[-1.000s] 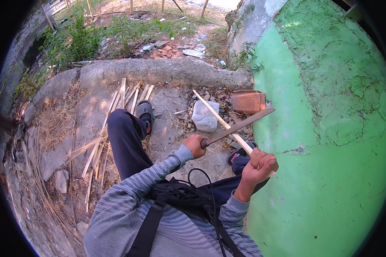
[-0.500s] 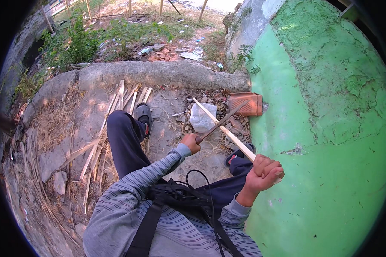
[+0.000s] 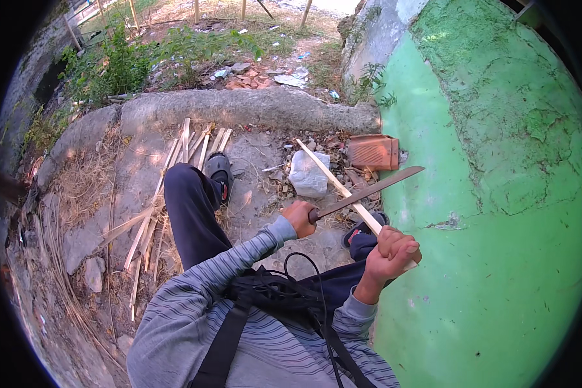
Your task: The person shaves bamboo strips using a knife, bends and splits the strip by hand, and trims it down with the blade.
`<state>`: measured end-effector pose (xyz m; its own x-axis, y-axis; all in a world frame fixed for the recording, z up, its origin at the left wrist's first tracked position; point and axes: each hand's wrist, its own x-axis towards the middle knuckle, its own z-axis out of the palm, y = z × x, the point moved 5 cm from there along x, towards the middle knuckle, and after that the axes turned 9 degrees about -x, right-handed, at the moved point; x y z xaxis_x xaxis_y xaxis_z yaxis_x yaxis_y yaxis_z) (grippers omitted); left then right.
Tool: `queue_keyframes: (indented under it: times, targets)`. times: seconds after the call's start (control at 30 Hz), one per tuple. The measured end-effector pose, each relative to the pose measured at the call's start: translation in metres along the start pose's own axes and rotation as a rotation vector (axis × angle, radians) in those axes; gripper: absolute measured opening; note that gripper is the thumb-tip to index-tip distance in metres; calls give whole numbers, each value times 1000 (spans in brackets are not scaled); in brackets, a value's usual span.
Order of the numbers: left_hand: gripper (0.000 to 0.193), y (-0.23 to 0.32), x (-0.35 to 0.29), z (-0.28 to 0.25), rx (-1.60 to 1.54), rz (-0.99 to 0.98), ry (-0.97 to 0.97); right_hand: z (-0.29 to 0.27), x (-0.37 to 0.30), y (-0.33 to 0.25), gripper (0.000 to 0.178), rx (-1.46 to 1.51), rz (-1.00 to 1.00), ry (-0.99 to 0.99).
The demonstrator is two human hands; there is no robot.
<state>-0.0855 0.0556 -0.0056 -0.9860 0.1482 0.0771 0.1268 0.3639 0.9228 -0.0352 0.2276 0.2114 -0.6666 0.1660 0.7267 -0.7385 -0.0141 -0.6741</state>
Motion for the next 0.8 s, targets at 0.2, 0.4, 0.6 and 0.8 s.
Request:
queue_keyframes:
  times: [0.2,0.4,0.6,0.8]
  targets:
    - [14,-79,16,-1,85,-198,73,3,5,-33,52,37,-14,-27]
    - [11,-43,1,2,44,-171,32,-26,5,-32,52,115,-43,64]
    - [10,-26,3,9,36,-89,-62,-23,7,-11,52,64,19,69]
    - [11,-82,6,-4,85,-224,52,-16,9,-56,52,103,-37,16]
